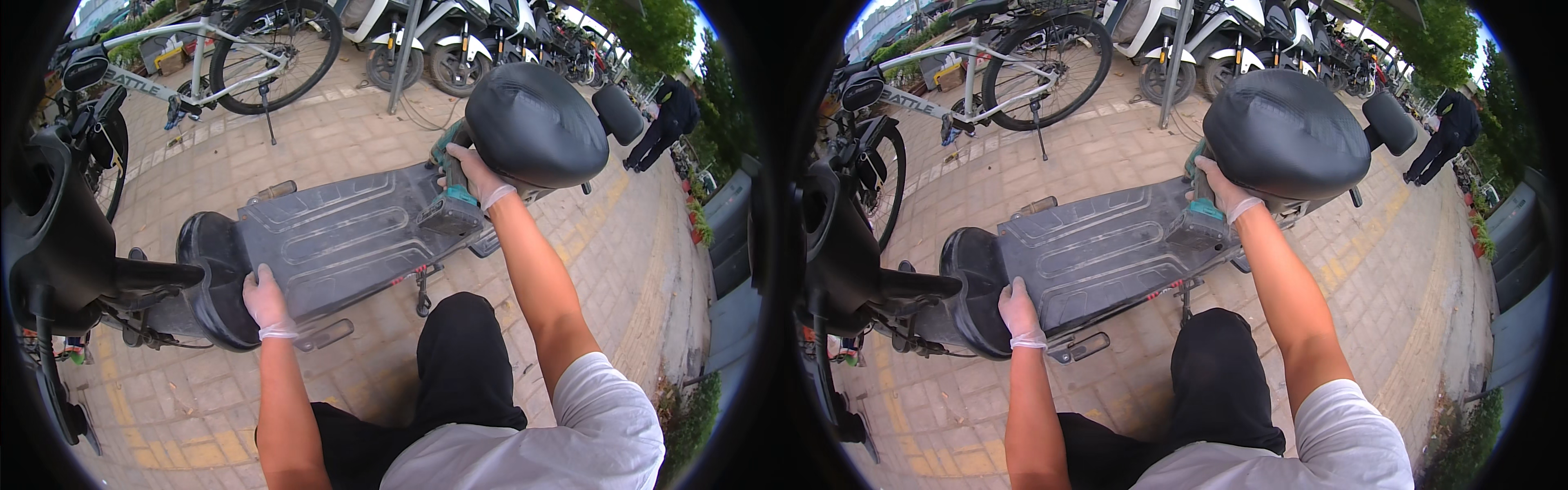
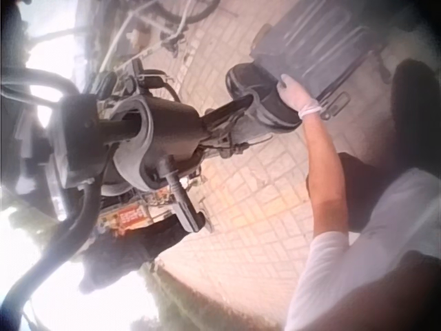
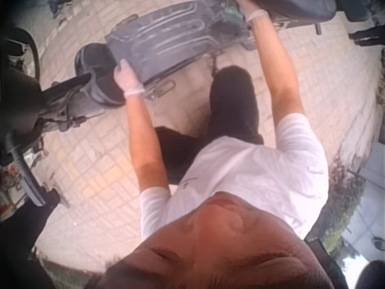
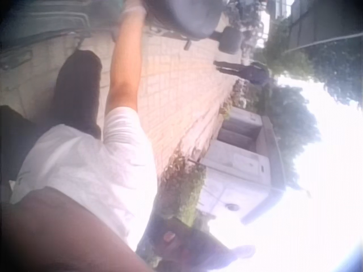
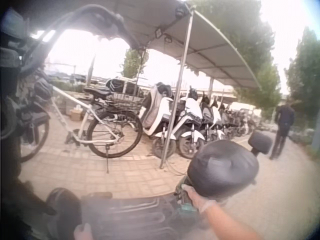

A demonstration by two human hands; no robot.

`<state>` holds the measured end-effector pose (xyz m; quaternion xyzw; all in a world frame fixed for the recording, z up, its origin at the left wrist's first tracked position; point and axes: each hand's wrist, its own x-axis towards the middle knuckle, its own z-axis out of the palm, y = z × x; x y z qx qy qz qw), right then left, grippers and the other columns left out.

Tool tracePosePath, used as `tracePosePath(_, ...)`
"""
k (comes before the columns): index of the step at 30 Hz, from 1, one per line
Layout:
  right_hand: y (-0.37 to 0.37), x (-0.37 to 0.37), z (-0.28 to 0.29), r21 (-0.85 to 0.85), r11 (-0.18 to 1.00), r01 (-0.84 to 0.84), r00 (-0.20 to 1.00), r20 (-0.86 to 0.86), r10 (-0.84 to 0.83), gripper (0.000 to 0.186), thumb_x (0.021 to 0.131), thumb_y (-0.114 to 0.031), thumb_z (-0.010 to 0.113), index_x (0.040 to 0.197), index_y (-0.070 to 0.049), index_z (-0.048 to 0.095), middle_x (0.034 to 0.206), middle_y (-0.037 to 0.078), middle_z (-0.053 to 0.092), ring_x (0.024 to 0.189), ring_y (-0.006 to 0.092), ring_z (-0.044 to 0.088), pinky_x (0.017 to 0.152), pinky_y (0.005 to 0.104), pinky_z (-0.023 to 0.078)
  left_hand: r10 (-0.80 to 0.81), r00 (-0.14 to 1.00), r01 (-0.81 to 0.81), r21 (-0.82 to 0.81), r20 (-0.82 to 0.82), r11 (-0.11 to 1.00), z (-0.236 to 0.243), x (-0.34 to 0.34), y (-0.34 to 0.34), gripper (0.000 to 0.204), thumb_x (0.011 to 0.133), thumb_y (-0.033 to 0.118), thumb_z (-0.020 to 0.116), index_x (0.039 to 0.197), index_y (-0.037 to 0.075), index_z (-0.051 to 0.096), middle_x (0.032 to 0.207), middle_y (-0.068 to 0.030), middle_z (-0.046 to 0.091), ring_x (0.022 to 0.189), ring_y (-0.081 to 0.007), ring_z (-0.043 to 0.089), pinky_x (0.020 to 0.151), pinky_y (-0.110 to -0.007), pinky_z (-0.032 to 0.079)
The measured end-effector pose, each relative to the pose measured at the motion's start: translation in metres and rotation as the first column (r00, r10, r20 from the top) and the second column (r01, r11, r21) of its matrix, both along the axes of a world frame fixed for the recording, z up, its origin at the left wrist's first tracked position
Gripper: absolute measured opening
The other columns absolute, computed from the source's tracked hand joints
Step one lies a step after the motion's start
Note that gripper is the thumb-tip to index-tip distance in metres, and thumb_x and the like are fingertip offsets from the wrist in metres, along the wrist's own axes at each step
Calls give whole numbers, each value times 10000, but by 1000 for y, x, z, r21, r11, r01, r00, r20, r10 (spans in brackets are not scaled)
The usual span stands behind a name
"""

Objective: The person uses a cordless drill to remove screws from the floorboard of an electric scooter, then lifts the floorboard to expose the battery. They retrieve a battery tester, connect it to the battery terminals, and observe the gauge. After testing, they use the drill to reinstall screws and secure the floorboard back in place.

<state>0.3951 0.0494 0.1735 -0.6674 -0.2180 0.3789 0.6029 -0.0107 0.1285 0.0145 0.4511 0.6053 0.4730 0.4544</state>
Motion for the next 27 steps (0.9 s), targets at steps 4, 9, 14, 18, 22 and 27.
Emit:
tracePosePath(4,16,20,-3,210,977,23,1000,-15,-20,344,966,-316,651,1144,-35,561,858,151,652,647,298,682,552,408,609,22,997,-18,52,-70,999,1,1,-1,547,983,294,575,1242,-188,575,1227,-306,656,1139,-363,640,1005,-380,460)
tracePosePath(9,11,35,4,319,948,-4,1000,-7,7,322,948,-224,711,1181,-104,524,882,113,628,597,297,655,519,410,584,40,993,-30,82,-113,996,3,1,-4,474,989,272,564,1179,-158,622,1148,-291,687,1057,-365,667,951,-391,482)
tracePosePath(14,5,36,5,108,994,-34,998,61,28,329,987,-317,649,1158,-61,533,821,162,664,578,258,649,503,374,558,59,989,-44,108,-138,993,9,2,-8,444,989,260,563,1152,-146,641,1101,-282,702,1010,-365,675,924,-389,490)
tracePosePath(18,0,32,2,31,997,-68,996,57,66,341,974,-392,666,1084,-78,590,804,113,669,582,237,663,531,360,571,63,988,-47,117,-142,992,12,2,-12,431,988,255,563,1119,-147,649,1060,-283,708,970,-363,680,897,-396,496)
tracePosePath(22,-7,28,-1,-54,991,-126,987,93,130,408,964,-463,661,1071,-72,611,823,112,684,583,223,668,534,350,568,60,993,-45,145,-101,988,8,2,-13,421,988,253,559,1079,-147,654,1033,-289,707,947,-373,680,876,-412,496)
tracePosePath(27,-8,26,-1,-82,991,-110,968,218,125,426,989,-485,592,1093,-73,624,830,84,691,568,184,648,521,331,553,48,981,-27,113,-190,993,2,1,-5,421,987,250,542,1076,-146,654,1021,-294,705,938,-388,674,868,-415,493)
